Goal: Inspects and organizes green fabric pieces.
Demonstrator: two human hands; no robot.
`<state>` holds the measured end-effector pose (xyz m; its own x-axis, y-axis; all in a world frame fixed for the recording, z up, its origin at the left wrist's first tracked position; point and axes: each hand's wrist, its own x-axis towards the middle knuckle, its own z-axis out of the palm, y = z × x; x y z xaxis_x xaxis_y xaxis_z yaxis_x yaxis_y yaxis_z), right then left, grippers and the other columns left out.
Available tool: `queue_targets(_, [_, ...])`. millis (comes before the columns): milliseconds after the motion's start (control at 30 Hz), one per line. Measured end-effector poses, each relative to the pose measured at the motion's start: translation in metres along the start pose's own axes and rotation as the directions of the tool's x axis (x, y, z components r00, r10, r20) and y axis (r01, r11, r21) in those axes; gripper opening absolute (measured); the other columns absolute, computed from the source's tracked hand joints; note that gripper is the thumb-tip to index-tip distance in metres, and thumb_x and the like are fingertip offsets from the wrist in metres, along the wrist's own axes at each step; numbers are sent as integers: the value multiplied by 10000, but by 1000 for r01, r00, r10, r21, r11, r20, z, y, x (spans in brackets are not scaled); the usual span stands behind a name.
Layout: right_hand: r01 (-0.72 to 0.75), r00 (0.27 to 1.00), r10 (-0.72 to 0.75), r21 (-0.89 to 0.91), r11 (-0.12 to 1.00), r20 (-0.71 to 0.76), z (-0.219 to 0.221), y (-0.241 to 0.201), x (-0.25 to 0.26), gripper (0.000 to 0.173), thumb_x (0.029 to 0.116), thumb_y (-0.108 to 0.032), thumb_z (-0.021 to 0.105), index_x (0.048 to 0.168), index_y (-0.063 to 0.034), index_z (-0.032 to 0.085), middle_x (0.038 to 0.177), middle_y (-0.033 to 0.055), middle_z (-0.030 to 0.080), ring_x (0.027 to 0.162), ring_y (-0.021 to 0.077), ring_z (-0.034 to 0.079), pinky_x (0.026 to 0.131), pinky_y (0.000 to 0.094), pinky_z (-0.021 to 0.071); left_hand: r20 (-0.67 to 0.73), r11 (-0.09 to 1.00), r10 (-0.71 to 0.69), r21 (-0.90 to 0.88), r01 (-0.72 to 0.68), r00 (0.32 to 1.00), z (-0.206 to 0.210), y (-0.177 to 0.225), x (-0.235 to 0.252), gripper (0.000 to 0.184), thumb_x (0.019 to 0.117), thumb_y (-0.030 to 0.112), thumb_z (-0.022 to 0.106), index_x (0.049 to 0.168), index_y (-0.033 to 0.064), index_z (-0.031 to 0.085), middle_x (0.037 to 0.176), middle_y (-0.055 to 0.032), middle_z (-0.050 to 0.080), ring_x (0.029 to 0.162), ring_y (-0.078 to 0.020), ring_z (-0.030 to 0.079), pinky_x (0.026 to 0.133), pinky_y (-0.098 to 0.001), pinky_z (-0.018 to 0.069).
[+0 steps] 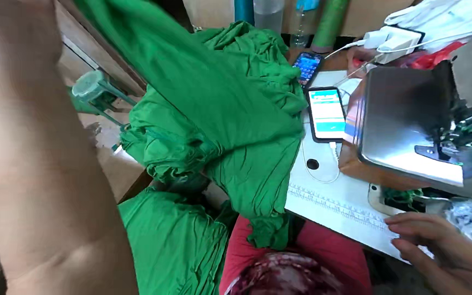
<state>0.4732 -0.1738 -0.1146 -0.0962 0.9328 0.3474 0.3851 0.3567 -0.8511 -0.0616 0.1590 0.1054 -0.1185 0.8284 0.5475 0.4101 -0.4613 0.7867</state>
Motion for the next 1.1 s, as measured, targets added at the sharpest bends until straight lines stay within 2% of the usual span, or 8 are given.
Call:
queue_targets(67, [16,999,-17,26,1000,32,14,0,4,171,1023,-294,631,1153,-191,672,1170,-91,652,880,-95,593,735,78,500,-71,915,-128,376,145,989,-39,-26,-21,470,1014,97,558,1454,-14,435,1448,-178,522,1244,-202,559,1024,-399,465])
queue_targets(167, [31,996,-34,34,999,83,35,-1,12,173,1020,-311,627,1128,-187,682,1116,-75,667,854,-92,592,732,70,497,-26,964,-92,250,96,995,-16,-28,-93,715,1007,331,579,1586,88,237,1535,-72,420,1290,-89,528,1015,-285,499])
queue_targets(300, [56,988,-57,17,998,142,52,-2,18,196,1023,-322,614,1097,-164,702,1067,-45,682,858,-78,609,740,75,511,249,985,-2,166,-40,968,60,7,-230,311,1021,227,607,1241,9,582,1121,-19,660,942,-21,644,827,-236,552])
queue_targets(400, [51,983,-51,7,999,178,54,-5,20,200,1022,-329,614,1091,-165,705,1067,-47,690,889,-65,619,768,94,523,382,996,-67,82,39,922,93,-13,-304,177,968,202,672,965,31,718,836,12,718,725,-19,672,682,-228,587])
queue_targets(567, [67,978,-69,18,998,199,58,-7,20,205,1027,-328,607,1089,-160,705,1057,-47,692,902,-59,626,781,100,530,451,878,-479,252,408,753,126,-37,-374,309,953,296,698,1045,2,702,870,-47,719,768,-90,688,739,-300,587])
queue_targets(833, [75,980,-78,21,997,185,65,-8,13,188,1023,-310,607,1066,-156,706,1020,-47,695,897,-62,628,781,93,529,309,881,-461,52,470,832,122,-36,-394,205,875,218,781,835,66,649,682,78,638,602,34,589,597,-160,506])
queue_targets(967, [61,979,-65,28,998,194,71,-7,7,174,1013,-282,612,1044,-142,711,1010,-38,696,876,-64,625,763,81,520,226,896,-439,41,442,870,130,-34,-405,173,879,182,767,865,51,655,703,59,667,620,14,629,610,-175,539])
queue_targets(1100, [84,974,-97,69,994,205,77,-1,4,183,1027,-286,601,1044,-141,712,1002,-33,705,915,-21,655,808,129,554,261,826,-530,-57,561,807,143,-40,-420,161,887,122,743,952,27,632,771,43,671,668,-18,653,653,-205,575])
